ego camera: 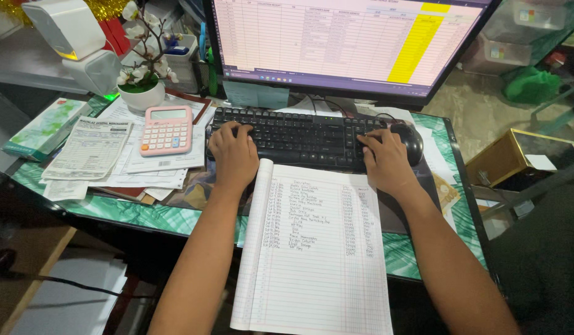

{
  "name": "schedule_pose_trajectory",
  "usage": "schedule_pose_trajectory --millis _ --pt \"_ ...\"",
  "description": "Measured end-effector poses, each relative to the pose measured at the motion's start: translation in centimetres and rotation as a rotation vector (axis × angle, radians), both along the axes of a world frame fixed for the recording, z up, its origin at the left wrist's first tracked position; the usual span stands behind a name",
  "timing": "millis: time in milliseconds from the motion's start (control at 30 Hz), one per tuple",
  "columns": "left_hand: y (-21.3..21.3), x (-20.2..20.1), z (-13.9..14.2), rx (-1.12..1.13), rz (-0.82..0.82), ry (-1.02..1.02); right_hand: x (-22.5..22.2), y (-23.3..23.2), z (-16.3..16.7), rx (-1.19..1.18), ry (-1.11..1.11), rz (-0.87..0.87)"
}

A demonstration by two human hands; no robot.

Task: The person types entries from a handwritten ledger into a spreadsheet on a desktop computer, using the keyboard and mouse. They occasionally point at lines in the notebook to track their place while entering the data.

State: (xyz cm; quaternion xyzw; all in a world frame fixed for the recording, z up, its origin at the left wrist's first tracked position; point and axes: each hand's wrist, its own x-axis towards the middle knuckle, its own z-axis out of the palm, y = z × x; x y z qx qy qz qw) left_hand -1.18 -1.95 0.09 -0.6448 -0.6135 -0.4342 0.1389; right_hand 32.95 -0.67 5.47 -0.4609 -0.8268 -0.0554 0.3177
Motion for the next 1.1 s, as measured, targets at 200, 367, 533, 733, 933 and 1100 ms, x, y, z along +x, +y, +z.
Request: schedule_pose_trajectory --millis 200,367,533,733,933,1100 --pt "-0.04 0.11 0.10 -0.008 -0.004 -0.008 -0.22 -0.17 0.33 -0.008 0.004 -0.008" --pt "-0.04 0.15 0.08 -0.011 -0.002 -0.007 -0.24 -0.23 0.30 -0.011 -0.002 -0.012" --pt "0.01 0.36 -0.10 -0.018 0.002 0.001 0.07 -0.23 0.12 -0.012 -0.006 -0.012" --pt "0.14 0.17 -0.18 -0.002 0.004 0.003 0.03 -0.14 0.16 -0.003 -0.011 -0.009" --pt "0.14 0.23 -0.11 -0.015 0.010 -0.008 0.04 -0.24 0.45 -0.008 -0.016 -0.010" --pt "-0.12 0.38 -0.07 -0.021 0.002 0.005 0.24 -0.29 0.41 -0.009 -0.031 -0.028"
